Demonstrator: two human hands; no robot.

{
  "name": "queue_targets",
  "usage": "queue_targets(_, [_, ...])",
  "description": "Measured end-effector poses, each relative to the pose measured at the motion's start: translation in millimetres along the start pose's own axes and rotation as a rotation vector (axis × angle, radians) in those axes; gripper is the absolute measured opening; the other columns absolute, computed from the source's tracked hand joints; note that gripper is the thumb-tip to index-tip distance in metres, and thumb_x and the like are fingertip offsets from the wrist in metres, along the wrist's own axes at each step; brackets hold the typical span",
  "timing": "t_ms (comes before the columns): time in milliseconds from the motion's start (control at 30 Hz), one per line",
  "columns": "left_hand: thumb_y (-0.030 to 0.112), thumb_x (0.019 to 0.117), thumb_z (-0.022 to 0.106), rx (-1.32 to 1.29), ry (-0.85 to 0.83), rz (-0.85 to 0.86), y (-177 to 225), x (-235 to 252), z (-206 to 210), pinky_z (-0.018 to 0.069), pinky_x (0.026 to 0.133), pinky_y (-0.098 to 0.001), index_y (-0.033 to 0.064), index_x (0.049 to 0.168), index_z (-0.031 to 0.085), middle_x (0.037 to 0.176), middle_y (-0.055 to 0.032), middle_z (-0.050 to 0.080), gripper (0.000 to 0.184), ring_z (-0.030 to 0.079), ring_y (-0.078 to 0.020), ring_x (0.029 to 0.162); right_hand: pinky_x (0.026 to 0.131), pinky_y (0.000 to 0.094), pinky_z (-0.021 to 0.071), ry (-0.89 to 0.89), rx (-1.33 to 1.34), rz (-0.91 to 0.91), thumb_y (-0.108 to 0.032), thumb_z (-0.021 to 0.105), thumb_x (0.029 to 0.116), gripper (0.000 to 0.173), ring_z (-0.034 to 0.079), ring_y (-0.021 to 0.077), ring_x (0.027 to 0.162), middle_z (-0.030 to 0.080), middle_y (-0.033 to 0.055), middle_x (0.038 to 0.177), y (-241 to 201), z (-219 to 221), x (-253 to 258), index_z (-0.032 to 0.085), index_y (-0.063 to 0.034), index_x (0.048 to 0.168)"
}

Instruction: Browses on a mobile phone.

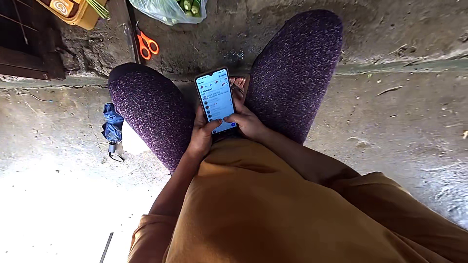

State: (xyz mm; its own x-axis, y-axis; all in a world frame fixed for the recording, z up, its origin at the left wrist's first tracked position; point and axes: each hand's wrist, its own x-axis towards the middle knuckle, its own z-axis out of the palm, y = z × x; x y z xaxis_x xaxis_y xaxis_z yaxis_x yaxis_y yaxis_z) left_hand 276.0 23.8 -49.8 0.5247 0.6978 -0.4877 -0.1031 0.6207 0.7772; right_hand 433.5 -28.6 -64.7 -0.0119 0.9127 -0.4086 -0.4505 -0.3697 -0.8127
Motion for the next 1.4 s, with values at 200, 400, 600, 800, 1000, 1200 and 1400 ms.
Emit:
queue_targets(200, [-0.005,0.0897,0.049,0.002,0.013,0.011,0.8,2.0,1.2,0.0569,0.092,-0.0349,0.0175,0.146,0.039,0.125,-0.0022,0.064,0.061,0.066,-0.0123,0.107,0.094,0.0294,0.0577,-0.016,0.065,-0.010,0.002,0.047,0.0865,0.062,0.067,0.0087,0.108,0.065,0.0038,0.124,1.4,-0.7,2.8,0.035,-0.0069,0.147])
queue_targets(400, [-0.006,0.0870,0.047,-0.011,0.003,0.014,-1.0,2.8,-0.3,0.0570,0.091,-0.0343,0.0175,0.144,0.039,0.124,-0.0018,0.064,0.062,0.066,-0.0115,0.106,0.094,0.0272,0.0571,0.022,0.041,0.015,0.007,0.048,0.0810,0.072,0.066,0.0073,0.110,0.063,0.0042,0.128,-1.0,2.9,3.1,0.032,-0.0073,0.150])
queue_targets(600, [-0.007,0.0870,0.045,-0.027,-0.005,0.014,-0.6,3.1,-0.4,0.0575,0.091,-0.0346,0.0168,0.142,0.040,0.122,-0.0015,0.065,0.060,0.067,-0.0117,0.105,0.099,0.0290,0.0560,0.027,0.078,0.024,-0.017,0.040,0.1075,0.045,0.066,0.0080,0.111,0.063,0.0030,0.126,-4.3,4.8,3.8,0.033,-0.0094,0.151])
queue_targets(800, [-0.009,0.0848,0.045,-0.024,0.002,0.019,-0.6,2.8,-0.5,0.0575,0.090,-0.0337,0.0164,0.142,0.040,0.122,-0.0014,0.065,0.063,0.067,-0.0111,0.104,0.093,0.0278,0.0577,0.000,0.047,0.039,0.011,0.049,0.0732,0.084,0.066,0.0086,0.111,0.062,0.0048,0.130,-1.1,1.4,3.6,0.030,-0.0086,0.152])
queue_targets(1000, [-0.009,0.0841,0.044,0.007,-0.002,0.004,-0.3,3.3,-0.6,0.0566,0.091,-0.0348,0.0159,0.144,0.037,0.124,-0.0023,0.063,0.065,0.066,-0.0115,0.107,0.092,0.0290,0.0582,0.007,0.092,0.015,0.009,0.048,0.0799,0.069,0.067,0.0095,0.108,0.065,0.0043,0.124,0.9,1.9,5.1,0.036,-0.0079,0.145])
queue_targets(1200, [-0.009,0.0829,0.044,-0.001,0.001,0.011,-1.0,3.9,0.0,0.0573,0.090,-0.0343,0.0155,0.142,0.038,0.123,-0.0022,0.064,0.064,0.066,-0.0114,0.105,0.092,0.0297,0.0584,0.024,0.128,0.011,0.005,0.047,0.0846,0.061,0.068,0.0103,0.105,0.066,0.0047,0.121,1.9,2.6,6.2,0.038,-0.0072,0.144])
queue_targets(1400, [-0.009,0.0819,0.044,0.012,-0.021,0.035,-2.1,4.9,-0.6,0.0573,0.090,-0.0350,0.0152,0.142,0.039,0.124,-0.0026,0.063,0.065,0.066,-0.0119,0.106,0.097,0.0331,0.0574,0.092,0.144,0.040,-0.027,0.034,0.1098,0.043,0.067,0.0110,0.110,0.065,0.0036,0.123,-2.9,7.0,7.5,0.037,-0.0115,0.150])
